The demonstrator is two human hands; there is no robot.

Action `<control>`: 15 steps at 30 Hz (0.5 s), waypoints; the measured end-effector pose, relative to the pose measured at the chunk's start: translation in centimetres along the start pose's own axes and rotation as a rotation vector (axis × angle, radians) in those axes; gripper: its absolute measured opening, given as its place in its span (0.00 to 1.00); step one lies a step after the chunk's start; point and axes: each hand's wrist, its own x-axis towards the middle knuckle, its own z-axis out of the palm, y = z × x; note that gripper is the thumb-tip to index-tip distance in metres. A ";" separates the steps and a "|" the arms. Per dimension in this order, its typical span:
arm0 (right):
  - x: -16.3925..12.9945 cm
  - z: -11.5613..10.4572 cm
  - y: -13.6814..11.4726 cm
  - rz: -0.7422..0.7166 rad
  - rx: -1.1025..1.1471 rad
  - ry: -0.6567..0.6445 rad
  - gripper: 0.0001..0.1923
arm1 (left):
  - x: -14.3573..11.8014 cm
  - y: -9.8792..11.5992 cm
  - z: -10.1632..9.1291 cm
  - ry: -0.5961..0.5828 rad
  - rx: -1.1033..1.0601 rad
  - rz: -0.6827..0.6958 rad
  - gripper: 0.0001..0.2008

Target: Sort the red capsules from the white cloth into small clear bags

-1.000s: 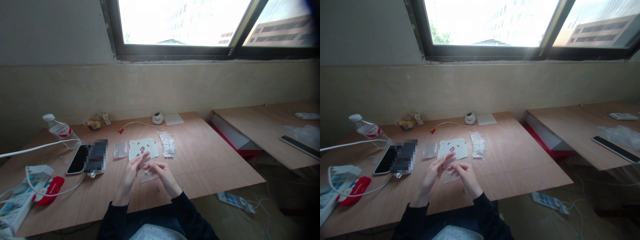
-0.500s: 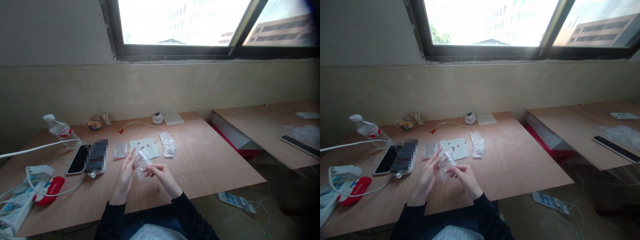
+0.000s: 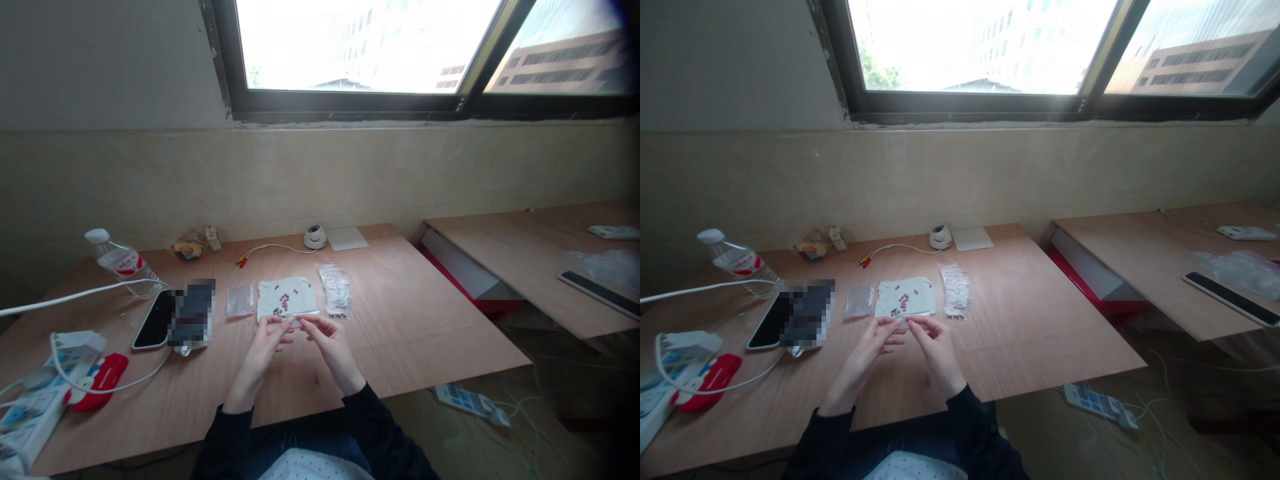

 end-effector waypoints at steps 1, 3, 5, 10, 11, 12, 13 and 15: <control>0.0 0.0 0.1 -0.001 -0.002 0.001 0.11 | 0.0 0.0 0.0 0.007 0.015 0.006 0.18; 0.0 0.0 0.2 -0.009 0.002 -0.002 0.11 | 0.1 0.1 -0.1 -0.035 0.041 0.036 0.16; 0.0 0.0 0.4 -0.014 0.018 -0.018 0.11 | 0.1 0.2 -0.2 -0.087 0.046 0.084 0.14; 0.1 0.1 0.4 -0.007 0.085 -0.033 0.19 | 0.2 0.5 0.0 -0.106 0.008 0.191 0.11; 0.1 0.2 0.4 -0.009 0.103 -0.026 0.22 | 0.3 0.6 0.1 -0.104 0.002 0.212 0.11; 0.2 0.2 0.5 -0.008 0.118 -0.016 0.25 | 0.2 0.7 0.1 -0.096 -0.005 0.234 0.11; 0.2 0.1 0.6 -0.003 0.130 0.001 0.27 | 0.2 0.7 0.1 -0.082 -0.013 0.257 0.11; 0.3 0.1 0.9 0.024 0.135 0.044 0.30 | 0.2 0.8 0.1 -0.043 -0.024 0.293 0.11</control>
